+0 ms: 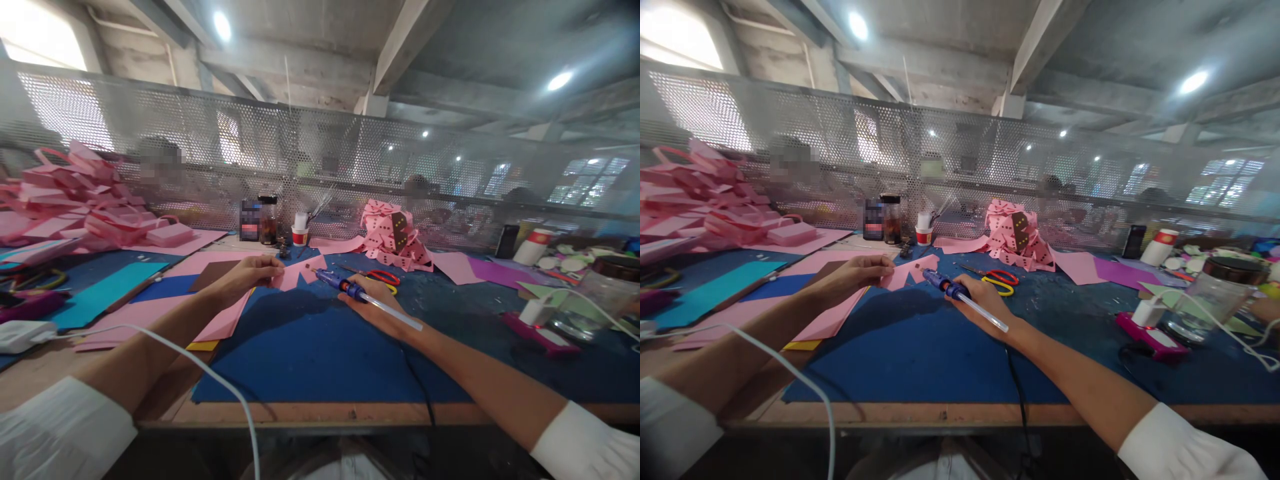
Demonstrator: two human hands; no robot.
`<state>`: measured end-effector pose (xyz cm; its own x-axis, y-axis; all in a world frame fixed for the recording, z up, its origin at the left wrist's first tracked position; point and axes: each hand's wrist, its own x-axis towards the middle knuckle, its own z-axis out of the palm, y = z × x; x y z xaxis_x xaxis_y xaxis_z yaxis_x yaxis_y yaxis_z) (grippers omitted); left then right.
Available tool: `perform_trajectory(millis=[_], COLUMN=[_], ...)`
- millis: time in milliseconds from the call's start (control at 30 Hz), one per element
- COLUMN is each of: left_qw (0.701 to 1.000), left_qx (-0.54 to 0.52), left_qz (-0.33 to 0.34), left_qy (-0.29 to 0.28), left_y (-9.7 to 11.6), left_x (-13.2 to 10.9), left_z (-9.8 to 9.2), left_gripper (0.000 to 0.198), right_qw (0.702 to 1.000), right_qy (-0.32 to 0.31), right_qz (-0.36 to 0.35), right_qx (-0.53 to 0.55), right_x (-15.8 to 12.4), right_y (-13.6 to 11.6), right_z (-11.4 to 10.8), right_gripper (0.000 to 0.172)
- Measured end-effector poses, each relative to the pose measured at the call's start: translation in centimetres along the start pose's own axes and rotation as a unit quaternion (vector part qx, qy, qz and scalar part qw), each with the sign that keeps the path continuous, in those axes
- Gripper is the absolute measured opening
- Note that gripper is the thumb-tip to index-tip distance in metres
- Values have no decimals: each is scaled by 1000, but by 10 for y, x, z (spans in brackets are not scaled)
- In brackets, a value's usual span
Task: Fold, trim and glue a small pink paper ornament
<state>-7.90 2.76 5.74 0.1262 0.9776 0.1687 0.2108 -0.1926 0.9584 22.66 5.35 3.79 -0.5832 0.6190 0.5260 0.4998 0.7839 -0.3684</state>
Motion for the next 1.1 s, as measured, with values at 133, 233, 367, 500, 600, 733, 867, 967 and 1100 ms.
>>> perform_trajectory(millis=[133,233,367,500,600,733,867,967,1100], left_qw=[1000,1000,1000,1000,1000,1000,1000,1000,1000], left_qx=[-3,-7,-8,-10,-11,-11,-9,-5,-6], left_qz=[0,2,7,0,0,1,2,4,4], left_qy=[2,1,-4,-3,-6,-13,-8,-7,-7], left_y=[0,1,1,1,0,1,2,2,2], left_x=[0,0,0,0,-1,-2,-2,-1,-2], left_z=[0,1,1,0,0,0,1,0,0], left_gripper=[26,25,25,26,27,25,25,25,25], right_qw=[1000,1000,1000,1000,1000,1000,1000,1000,1000], right_qy=[9,11,11,6,3,-1,4,6,12], right_qz=[7,11,11,15,14,12,12,15,15], right_qx=[-2,0,-1,1,2,8,10,10,-1], right_x=[0,1,0,0,0,1,1,1,1], right_y=[1,2,3,4,4,2,2,2,1], right_z=[0,0,1,3,3,2,1,1,0], right_gripper=[19,19,19,20,19,19,19,19,20])
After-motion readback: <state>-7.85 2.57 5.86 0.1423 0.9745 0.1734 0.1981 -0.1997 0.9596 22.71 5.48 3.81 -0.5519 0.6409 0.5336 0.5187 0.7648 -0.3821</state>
